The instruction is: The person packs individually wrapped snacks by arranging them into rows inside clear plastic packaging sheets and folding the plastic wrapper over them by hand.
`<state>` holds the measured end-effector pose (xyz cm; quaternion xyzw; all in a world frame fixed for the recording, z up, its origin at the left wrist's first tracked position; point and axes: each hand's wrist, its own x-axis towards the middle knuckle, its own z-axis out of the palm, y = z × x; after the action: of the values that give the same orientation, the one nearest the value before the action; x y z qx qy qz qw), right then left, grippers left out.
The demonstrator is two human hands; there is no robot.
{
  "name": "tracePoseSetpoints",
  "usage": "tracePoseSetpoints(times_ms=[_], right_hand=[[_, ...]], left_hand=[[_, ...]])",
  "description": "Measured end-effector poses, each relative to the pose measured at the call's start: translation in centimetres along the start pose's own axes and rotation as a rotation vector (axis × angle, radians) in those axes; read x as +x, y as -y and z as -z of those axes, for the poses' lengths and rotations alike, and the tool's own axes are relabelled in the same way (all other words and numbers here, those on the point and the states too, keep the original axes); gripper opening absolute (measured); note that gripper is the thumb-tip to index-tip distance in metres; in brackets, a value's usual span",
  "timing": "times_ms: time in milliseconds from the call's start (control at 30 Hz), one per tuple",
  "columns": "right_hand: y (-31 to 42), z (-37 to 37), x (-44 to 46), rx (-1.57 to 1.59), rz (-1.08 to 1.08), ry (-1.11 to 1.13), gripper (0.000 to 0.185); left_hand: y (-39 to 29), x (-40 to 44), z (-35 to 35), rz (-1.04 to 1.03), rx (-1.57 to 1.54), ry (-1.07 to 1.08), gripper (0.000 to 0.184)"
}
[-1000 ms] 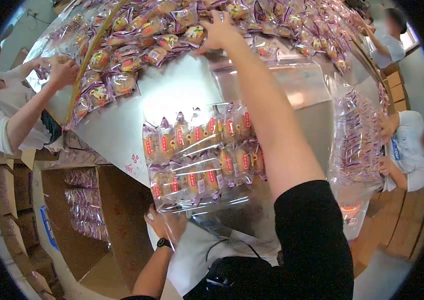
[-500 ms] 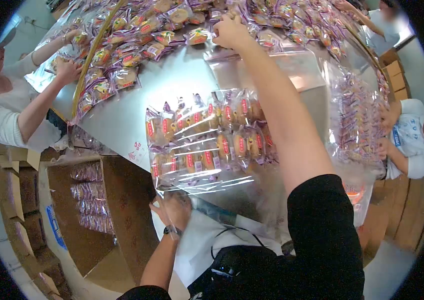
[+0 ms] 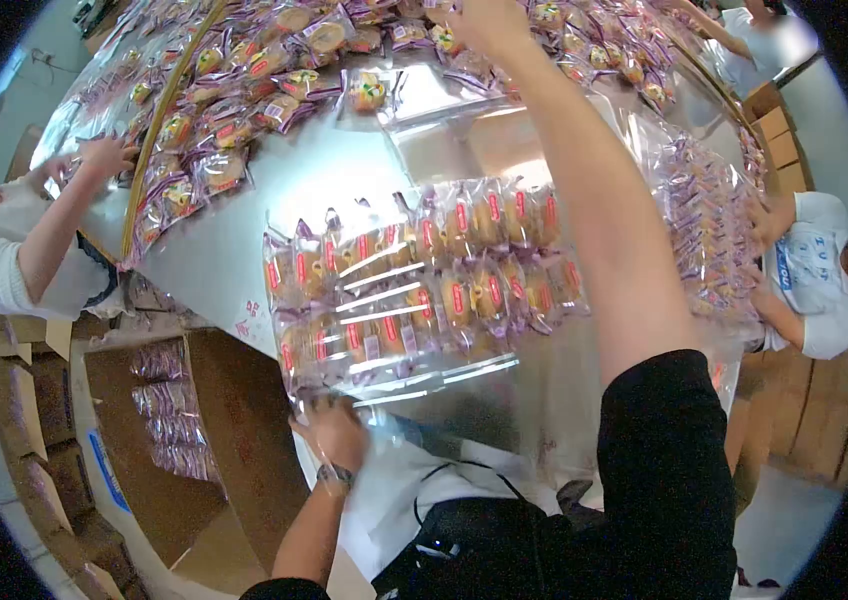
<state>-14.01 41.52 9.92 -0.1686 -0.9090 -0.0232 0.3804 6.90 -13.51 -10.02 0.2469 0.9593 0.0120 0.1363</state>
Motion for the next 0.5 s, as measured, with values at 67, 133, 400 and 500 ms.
tracePoseSetpoints(times_ms=[67,133,400,500], right_hand=[[-1.5,-4.0,0.4,-0.112,0.030,0.046,0.062],[-2.9,-7.9,0.0,-0.212,0.009,0.136,0.077],[-2.1,-8.4,0.0,-0.193,-0.331,0.445,0.137],[-0.9,-7.1,2.2,-0.200,-0.410,0.608,0.134]], left_hand=[[0.8,0.4,-0.6,0.005,0.151,0.072,0.045],[0.0,1.1,1.0,0.055,0.217,0.343,0.048],[5.4,-1.8,-6.8,0.052,-0.220,0.479,0.063],[5.5,-1.5,-6.3,0.061,-0.261,0.519,0.063]])
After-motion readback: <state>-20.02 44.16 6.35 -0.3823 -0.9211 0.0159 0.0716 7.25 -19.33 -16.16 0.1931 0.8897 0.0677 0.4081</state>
